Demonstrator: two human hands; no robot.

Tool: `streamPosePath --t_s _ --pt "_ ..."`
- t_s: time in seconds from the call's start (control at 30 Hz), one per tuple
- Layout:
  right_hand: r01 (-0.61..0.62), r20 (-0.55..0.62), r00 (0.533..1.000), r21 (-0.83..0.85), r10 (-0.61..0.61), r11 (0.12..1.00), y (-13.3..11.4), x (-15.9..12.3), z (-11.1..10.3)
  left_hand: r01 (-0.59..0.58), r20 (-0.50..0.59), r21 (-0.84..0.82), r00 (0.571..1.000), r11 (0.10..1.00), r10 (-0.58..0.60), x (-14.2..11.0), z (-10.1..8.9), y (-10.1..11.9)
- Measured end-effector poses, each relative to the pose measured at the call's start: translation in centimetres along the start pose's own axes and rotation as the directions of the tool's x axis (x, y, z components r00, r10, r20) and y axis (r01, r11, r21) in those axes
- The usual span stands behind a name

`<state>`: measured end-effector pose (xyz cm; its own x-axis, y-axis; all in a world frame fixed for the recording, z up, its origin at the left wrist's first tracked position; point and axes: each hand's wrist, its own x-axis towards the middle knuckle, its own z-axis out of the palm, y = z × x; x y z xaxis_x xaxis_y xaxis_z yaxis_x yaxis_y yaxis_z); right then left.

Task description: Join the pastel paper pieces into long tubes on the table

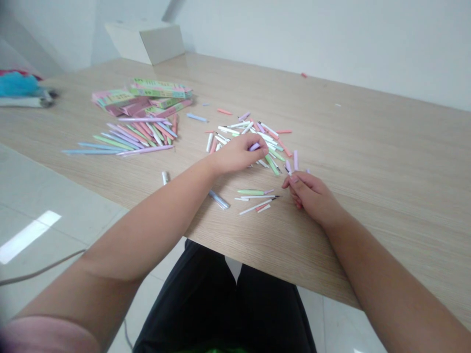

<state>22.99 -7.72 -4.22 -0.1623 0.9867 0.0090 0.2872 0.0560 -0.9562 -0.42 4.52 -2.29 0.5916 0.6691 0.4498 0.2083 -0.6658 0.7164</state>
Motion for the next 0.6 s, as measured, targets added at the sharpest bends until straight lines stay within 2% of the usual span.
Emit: streamPosePath --t_s 0.43,0.6 --pt "-0.012 -0.018 1.0 -0.079 0.01 0.997 -0.19 0.04 0.01 0.013 0.003 0.011 1.0 1.0 -0.013 -0.11 0.0 0.34" --pt "-0.012 -0.029 0.999 0.012 0.013 1.0 -0.32 0.14 0.28 0.026 0.019 0.001 0.999 1.0 -0.026 -0.14 -0.04 0.53"
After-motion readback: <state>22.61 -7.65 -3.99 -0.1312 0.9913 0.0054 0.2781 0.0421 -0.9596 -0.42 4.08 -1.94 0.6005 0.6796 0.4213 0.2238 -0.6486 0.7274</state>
